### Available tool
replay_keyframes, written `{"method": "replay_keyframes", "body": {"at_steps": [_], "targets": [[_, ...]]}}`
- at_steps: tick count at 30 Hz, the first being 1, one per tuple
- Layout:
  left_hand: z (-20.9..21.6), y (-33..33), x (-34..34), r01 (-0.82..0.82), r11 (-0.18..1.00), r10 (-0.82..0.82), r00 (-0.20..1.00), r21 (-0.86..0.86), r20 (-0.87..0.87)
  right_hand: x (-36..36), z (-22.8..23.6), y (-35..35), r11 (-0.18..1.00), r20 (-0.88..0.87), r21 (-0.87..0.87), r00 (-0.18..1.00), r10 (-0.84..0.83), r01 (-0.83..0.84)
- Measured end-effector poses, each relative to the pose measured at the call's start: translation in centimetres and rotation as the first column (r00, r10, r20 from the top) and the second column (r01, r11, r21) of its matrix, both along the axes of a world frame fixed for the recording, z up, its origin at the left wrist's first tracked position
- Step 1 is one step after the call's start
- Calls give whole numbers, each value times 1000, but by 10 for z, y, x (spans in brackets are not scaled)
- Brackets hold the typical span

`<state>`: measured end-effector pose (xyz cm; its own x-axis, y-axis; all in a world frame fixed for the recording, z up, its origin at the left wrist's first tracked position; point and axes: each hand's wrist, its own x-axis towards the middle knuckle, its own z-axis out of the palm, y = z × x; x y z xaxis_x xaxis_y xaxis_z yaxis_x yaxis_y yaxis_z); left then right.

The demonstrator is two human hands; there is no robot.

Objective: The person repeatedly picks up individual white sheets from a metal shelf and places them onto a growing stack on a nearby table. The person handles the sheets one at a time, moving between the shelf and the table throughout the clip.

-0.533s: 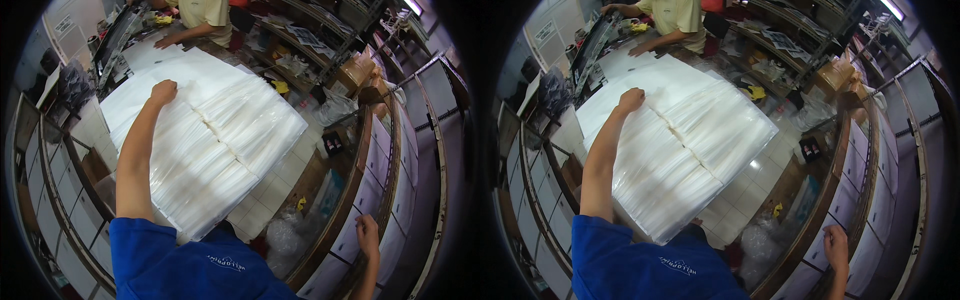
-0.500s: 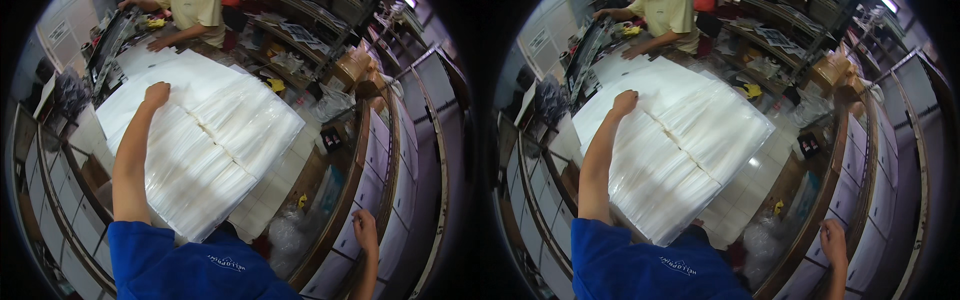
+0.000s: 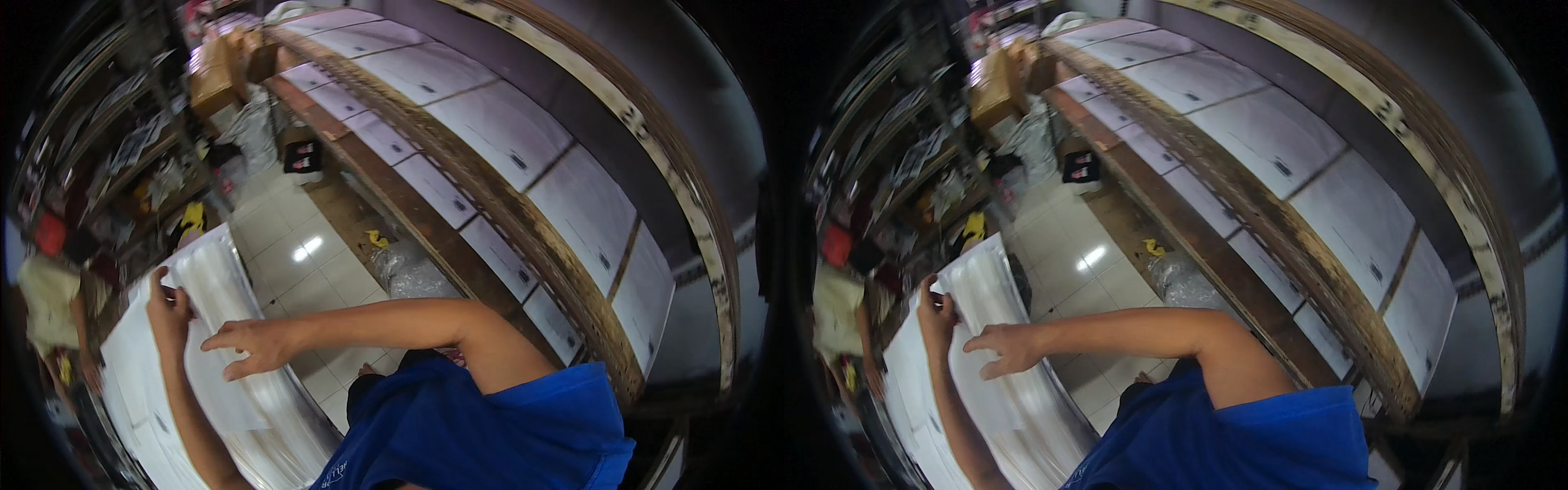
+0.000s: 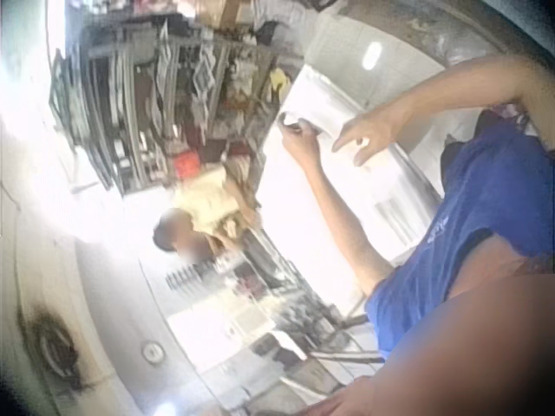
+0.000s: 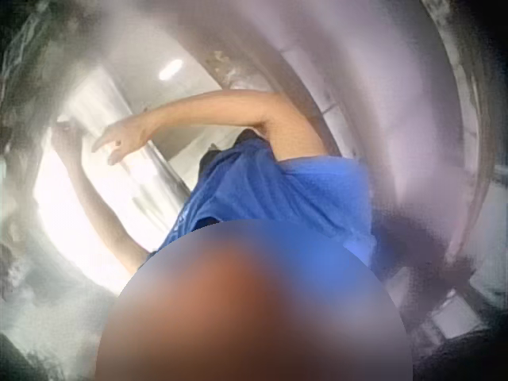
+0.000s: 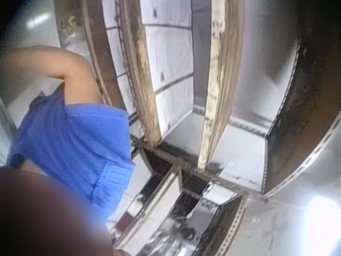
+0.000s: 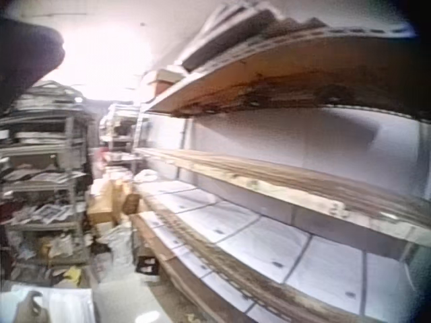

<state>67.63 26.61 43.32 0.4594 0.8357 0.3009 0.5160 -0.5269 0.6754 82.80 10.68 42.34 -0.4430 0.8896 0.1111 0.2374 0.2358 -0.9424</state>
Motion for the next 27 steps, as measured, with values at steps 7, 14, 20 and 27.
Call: {"method": "replay_keyframes", "body": {"at_steps": [7,14,20,27], "targets": [[-11,-73,137,265,941,-170,908,-211,382,90,-30,-54,874,94,112,870,-484,474],[30,-141,162,360,932,-290,676,39,678,284,83,-252,481,226,133,446,-866,866],[-78,-175,126,151,933,36,864,-327,503,452,105,-453,226,377,198,139,-916,954],[-211,-268,125,223,794,-163,974,-565,155,597,33,-581,-42,684,240,-200,-702,970]]}}
